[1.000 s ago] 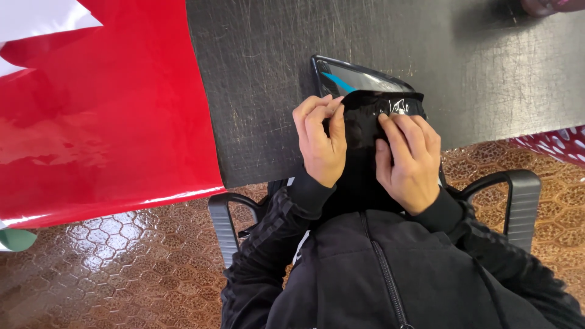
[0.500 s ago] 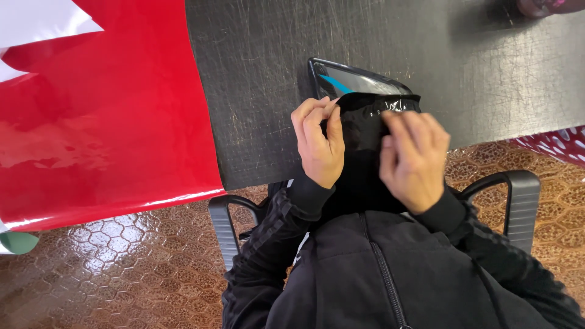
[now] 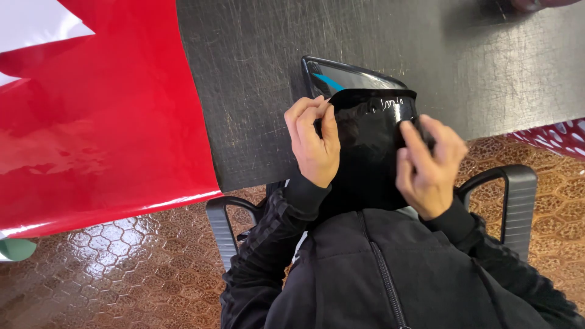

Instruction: Applying black vinyl wrap to a plastic car component by hand

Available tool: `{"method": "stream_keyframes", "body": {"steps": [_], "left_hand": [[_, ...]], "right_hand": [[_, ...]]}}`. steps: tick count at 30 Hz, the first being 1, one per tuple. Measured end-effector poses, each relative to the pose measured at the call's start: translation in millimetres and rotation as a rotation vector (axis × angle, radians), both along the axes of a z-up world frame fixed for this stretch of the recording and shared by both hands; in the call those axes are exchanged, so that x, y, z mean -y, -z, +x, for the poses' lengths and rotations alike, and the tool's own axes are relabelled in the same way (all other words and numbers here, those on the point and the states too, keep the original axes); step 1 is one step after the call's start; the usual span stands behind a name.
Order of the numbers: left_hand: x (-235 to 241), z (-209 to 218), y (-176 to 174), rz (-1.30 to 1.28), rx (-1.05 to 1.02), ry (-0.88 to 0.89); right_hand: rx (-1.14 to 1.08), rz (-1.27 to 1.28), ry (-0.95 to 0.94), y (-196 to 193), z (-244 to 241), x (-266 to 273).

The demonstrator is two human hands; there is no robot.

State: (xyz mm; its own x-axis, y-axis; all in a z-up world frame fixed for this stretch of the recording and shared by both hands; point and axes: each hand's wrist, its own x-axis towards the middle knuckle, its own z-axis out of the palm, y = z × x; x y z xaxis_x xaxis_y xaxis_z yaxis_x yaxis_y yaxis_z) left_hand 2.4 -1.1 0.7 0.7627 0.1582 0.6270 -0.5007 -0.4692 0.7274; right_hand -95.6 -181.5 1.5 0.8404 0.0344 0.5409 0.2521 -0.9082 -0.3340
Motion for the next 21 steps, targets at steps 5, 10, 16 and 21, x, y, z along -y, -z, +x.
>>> {"method": "stream_keyframes", "body": {"steps": [5, 10, 16, 21], "left_hand": [[-0.3, -0.6, -0.8, 0.002, -0.012, -0.006], [2.2, 1.5, -2.0, -0.015, 0.001, 0.002], [1.9, 2.7, -5.2, -0.006, 0.018, -0.031], [2.6, 2.0, -4.9, -0.012, 0.022, -0.03]], "right_hand": [[-0.065, 0.096, 0.054, -1.9, 2.2, -7.3], [-0.132, 0.138, 0.135, -2.8, 5.7, -8.7], [-0.132, 0.176, 0.189, 1.3, 9.5, -6.0], [-0.069, 0.225, 0.137, 9.5, 5.7, 0.9]]}}
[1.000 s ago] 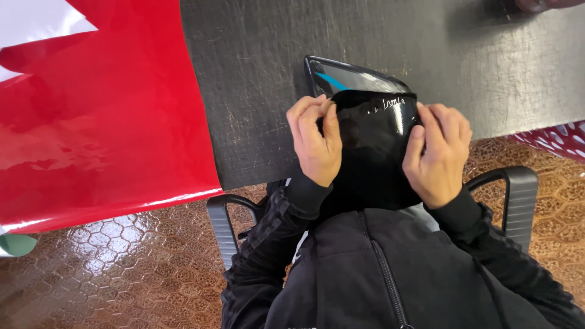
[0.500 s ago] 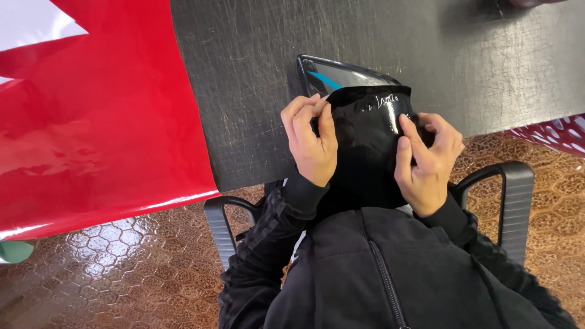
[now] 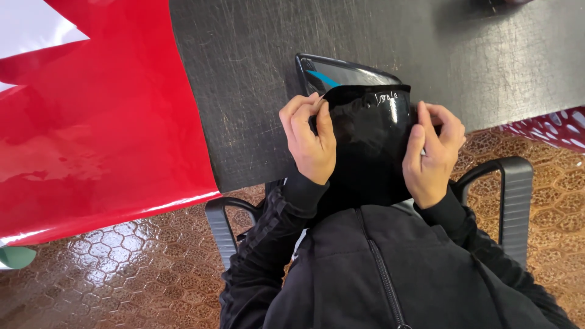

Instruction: Applying black vinyl wrap to a plastic car component by hand

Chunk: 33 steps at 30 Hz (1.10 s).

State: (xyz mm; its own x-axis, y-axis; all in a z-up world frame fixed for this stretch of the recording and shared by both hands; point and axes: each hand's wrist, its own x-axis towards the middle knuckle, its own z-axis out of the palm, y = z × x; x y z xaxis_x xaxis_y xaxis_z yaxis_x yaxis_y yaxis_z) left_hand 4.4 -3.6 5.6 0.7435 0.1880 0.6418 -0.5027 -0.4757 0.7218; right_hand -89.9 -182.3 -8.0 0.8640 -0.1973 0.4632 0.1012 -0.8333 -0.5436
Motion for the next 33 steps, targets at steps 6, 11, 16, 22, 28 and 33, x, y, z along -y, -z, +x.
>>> {"method": "stream_keyframes", "body": {"steps": [6, 11, 16, 22, 28, 33], "left_hand": [[-16.3, 25.5, -9.0, 0.047, -0.013, 0.161], [-33.6, 37.3, 2.0, -0.04, -0.047, 0.382], [-31.0, 31.6, 16.5, -0.047, -0.048, 0.4], [-32.8, 35.4, 21.0, 0.059, -0.257, 0.419], [-27.5, 39.3, 26.2, 0.122, -0.14, 0.372], [-24.5, 41.9, 32.4, 0.094, -0.011, 0.26]], "right_hand": [[0.098, -0.056, -0.168, -1.8, 0.7, -0.2], [0.088, -0.169, -0.319, -17.9, 21.7, -15.9], [0.09, -0.285, -0.359, -20.4, 35.7, -48.9], [-0.068, -0.263, -0.285, -34.7, 37.9, -45.8], [-0.098, -0.191, -0.181, -31.6, 39.4, -15.0], [0.056, -0.221, -0.196, -21.9, 42.1, -24.9]]}}
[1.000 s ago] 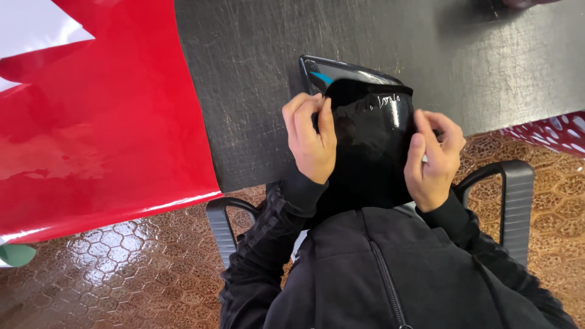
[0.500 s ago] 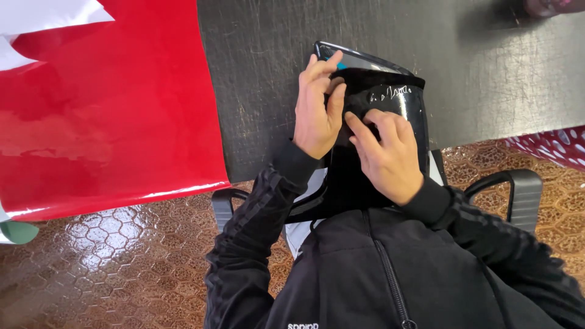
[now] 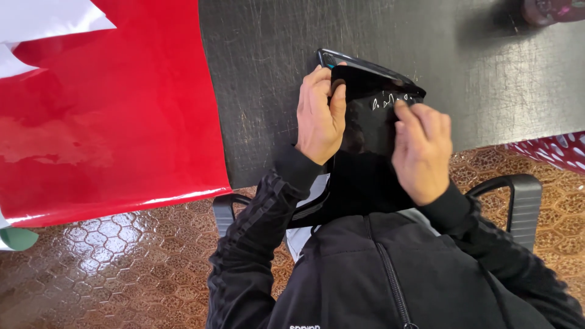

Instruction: Applying black vinyl wrap to a plastic car component by hand

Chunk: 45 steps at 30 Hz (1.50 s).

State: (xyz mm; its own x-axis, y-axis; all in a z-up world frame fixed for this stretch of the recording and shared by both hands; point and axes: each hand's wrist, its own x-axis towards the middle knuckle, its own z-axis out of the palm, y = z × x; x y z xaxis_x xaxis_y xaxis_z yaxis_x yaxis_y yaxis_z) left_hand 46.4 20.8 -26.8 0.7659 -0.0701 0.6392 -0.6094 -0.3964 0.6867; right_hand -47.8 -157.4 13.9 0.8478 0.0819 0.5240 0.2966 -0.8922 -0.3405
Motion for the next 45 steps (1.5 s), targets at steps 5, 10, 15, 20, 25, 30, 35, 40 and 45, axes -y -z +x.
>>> {"method": "stream_keyframes", "body": {"steps": [5, 10, 15, 20, 25, 30, 35, 40, 45], "left_hand": [[1.0, 2.3, 8.9, -0.009, -0.004, -0.019], [-2.4, 2.5, 5.3, -0.032, -0.012, -0.036], [-2.9, 2.8, 2.2, -0.03, -0.016, -0.042], [-0.8, 3.6, 2.7, -0.025, -0.028, -0.051], [1.0, 3.8, 2.4, -0.016, -0.026, -0.102], [1.4, 1.5, -2.8, -0.019, 0.028, -0.102], [2.4, 0.6, -5.7, 0.053, 0.111, -0.133], [4.7, 0.4, -8.4, 0.069, 0.13, -0.12], [2.5, 3.7, 7.1, 0.056, 0.128, -0.111]], "right_hand": [[0.053, -0.03, -0.067, -2.1, 8.9, -36.9], [0.121, -0.034, -0.141, 1.8, 12.6, -63.7], [0.028, -0.08, -0.082, -7.1, 11.6, -19.6], [-0.018, -0.08, -0.008, 2.2, 4.1, 21.8], [0.041, -0.071, -0.06, 2.0, 9.7, -3.8], [0.083, -0.111, -0.102, 2.0, 10.3, -30.8], [0.091, 0.008, -0.079, -1.7, 0.7, -30.9], [0.087, -0.048, -0.038, -7.7, 8.3, -26.3], [0.08, -0.082, -0.076, -4.5, 22.1, -27.2]]}}
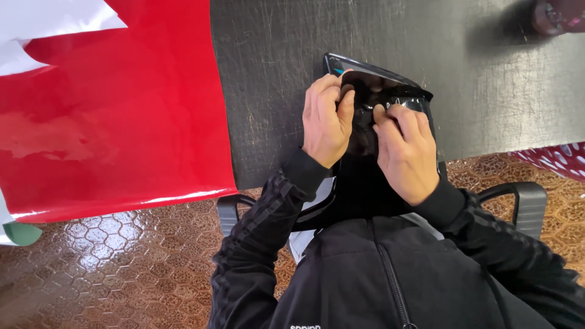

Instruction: Applying black vinyl wrap to a plastic car component by hand

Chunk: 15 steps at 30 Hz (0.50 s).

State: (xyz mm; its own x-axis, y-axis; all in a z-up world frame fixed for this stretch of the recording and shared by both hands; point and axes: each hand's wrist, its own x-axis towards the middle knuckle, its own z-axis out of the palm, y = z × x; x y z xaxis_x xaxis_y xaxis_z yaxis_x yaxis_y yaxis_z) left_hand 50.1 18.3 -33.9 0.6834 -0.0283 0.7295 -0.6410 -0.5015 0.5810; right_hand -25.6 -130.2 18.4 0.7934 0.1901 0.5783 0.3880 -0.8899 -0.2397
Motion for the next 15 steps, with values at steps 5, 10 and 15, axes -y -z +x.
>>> {"method": "stream_keyframes", "body": {"steps": [5, 10, 15], "left_hand": [[-1.6, -1.4, -11.0, -0.015, -0.044, -0.004], [1.6, -2.6, -10.6, -0.015, -0.049, -0.007], [0.5, -2.2, -24.5, -0.002, -0.026, -0.011]], "right_hand": [[0.012, 0.055, -0.004, 5.5, -17.1, 7.2], [-0.025, 0.025, -0.03, 6.3, -9.3, 10.2], [-0.004, -0.013, -0.029, 9.8, 5.2, 5.4]]}}
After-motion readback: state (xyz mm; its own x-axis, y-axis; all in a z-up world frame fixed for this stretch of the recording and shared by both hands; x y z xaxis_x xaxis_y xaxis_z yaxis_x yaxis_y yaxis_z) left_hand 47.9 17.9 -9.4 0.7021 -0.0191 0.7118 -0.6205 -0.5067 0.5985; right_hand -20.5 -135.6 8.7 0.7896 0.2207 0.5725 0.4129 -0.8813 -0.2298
